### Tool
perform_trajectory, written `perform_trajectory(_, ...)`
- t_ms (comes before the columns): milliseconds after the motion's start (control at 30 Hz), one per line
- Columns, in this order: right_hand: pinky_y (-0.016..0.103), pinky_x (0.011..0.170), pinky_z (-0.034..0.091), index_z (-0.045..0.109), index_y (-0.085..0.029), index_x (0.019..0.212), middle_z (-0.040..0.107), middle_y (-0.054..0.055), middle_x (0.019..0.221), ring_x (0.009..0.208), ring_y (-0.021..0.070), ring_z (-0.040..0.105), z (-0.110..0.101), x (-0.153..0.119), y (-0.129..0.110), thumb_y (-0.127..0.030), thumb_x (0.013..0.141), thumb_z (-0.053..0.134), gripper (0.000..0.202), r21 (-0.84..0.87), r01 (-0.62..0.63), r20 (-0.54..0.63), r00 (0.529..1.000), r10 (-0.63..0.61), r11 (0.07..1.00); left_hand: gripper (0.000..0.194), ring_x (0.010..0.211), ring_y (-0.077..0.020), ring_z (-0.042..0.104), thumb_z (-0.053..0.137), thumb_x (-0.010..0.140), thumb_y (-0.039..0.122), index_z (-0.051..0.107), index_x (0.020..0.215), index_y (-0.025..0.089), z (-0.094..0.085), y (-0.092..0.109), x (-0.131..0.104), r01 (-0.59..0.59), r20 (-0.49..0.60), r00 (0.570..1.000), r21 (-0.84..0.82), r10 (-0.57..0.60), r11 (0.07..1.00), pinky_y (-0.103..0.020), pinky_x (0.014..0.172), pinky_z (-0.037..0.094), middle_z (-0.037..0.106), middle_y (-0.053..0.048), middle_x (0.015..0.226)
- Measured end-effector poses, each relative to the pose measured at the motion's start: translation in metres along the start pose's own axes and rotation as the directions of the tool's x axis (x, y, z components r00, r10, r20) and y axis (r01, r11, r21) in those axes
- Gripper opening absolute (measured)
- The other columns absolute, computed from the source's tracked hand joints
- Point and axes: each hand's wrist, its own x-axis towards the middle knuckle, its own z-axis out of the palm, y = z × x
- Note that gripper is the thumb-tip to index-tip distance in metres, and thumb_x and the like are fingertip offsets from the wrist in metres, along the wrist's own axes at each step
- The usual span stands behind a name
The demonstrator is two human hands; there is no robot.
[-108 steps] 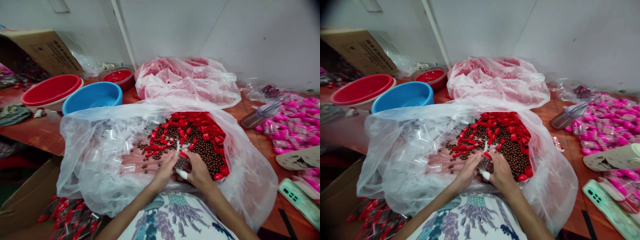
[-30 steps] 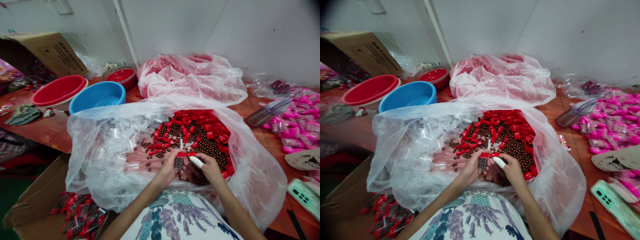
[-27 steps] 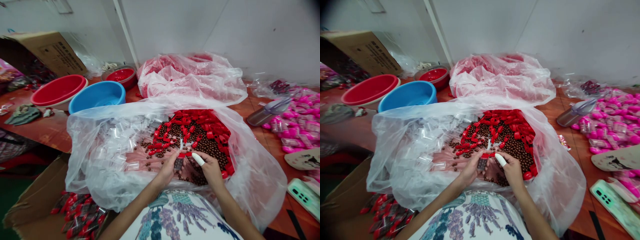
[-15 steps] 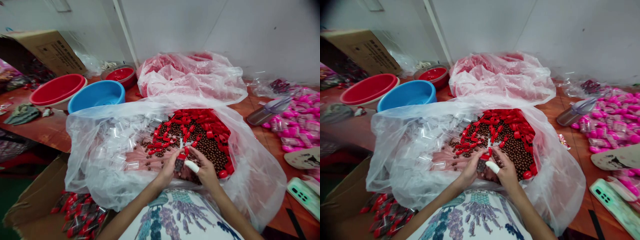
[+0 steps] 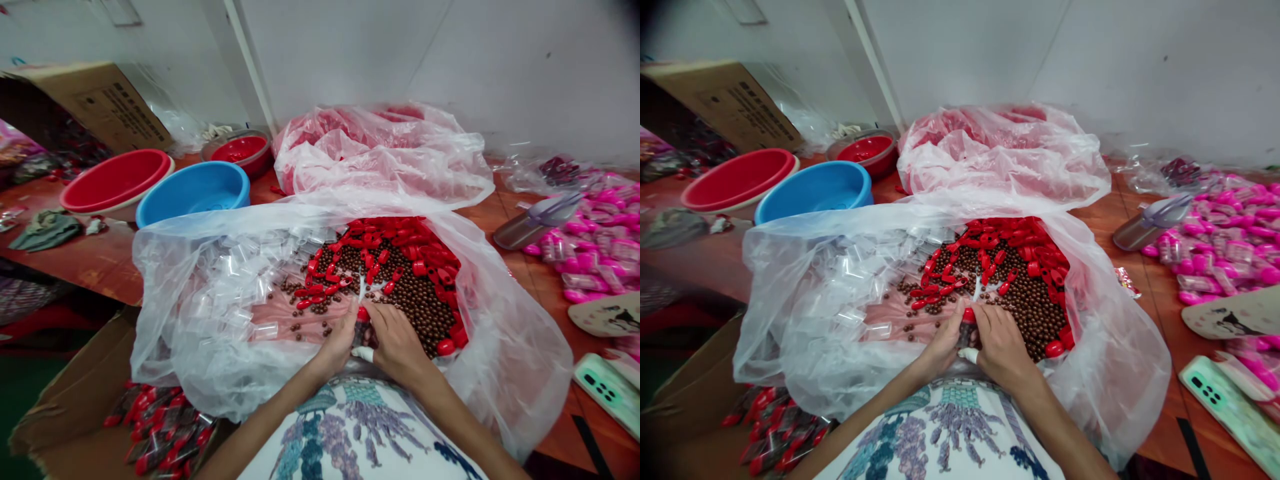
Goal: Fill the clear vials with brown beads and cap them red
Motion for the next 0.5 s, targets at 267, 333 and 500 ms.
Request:
perform_trajectory(267,0.041,0.083,0.039,0.050,-0.014,0.113,0.059,0.012,0.101,0.093,0.0271,0.050,0.004,-0.003,0.002,-0.024,0.068,0.058,0.047,-0.002,0.080,0.007,0.997,-0.080,0.997,0.047,0.039,-0.0080,0.038,0.045,0.075,0.058,0.047,0.055,0.016,-0.006,-0.013,-0.005,0.051,0.058,0.997,0.089,-0.057,0.995,-0.021,0.043,0.027,0.045,0.002,0.043)
perform_trajectory(333,0.041,0.083,0.038,0.052,-0.013,0.109,0.059,0.012,0.097,0.091,0.0271,0.051,0.004,-0.005,0.002,-0.030,0.067,0.060,0.046,0.003,0.117,-0.008,0.993,-0.117,0.993,0.048,0.038,-0.0076,0.037,0.043,0.074,0.060,0.044,0.054,0.016,-0.006,-0.018,-0.008,0.063,0.070,0.995,0.088,-0.070,0.994,-0.021,0.043,0.026,0.044,0.003,0.042)
perform_trajectory(500,0.042,0.089,0.036,0.046,-0.013,0.120,0.059,0.012,0.106,0.097,0.0270,0.051,0.003,-0.012,0.004,-0.032,0.066,0.063,0.060,0.027,0.088,-0.008,0.996,-0.088,0.996,0.050,0.038,-0.0082,0.038,0.039,0.075,0.059,0.045,0.052,0.016,-0.004,-0.019,-0.007,0.107,0.081,0.991,0.053,-0.111,0.993,-0.022,0.044,0.028,0.044,0.002,0.041)
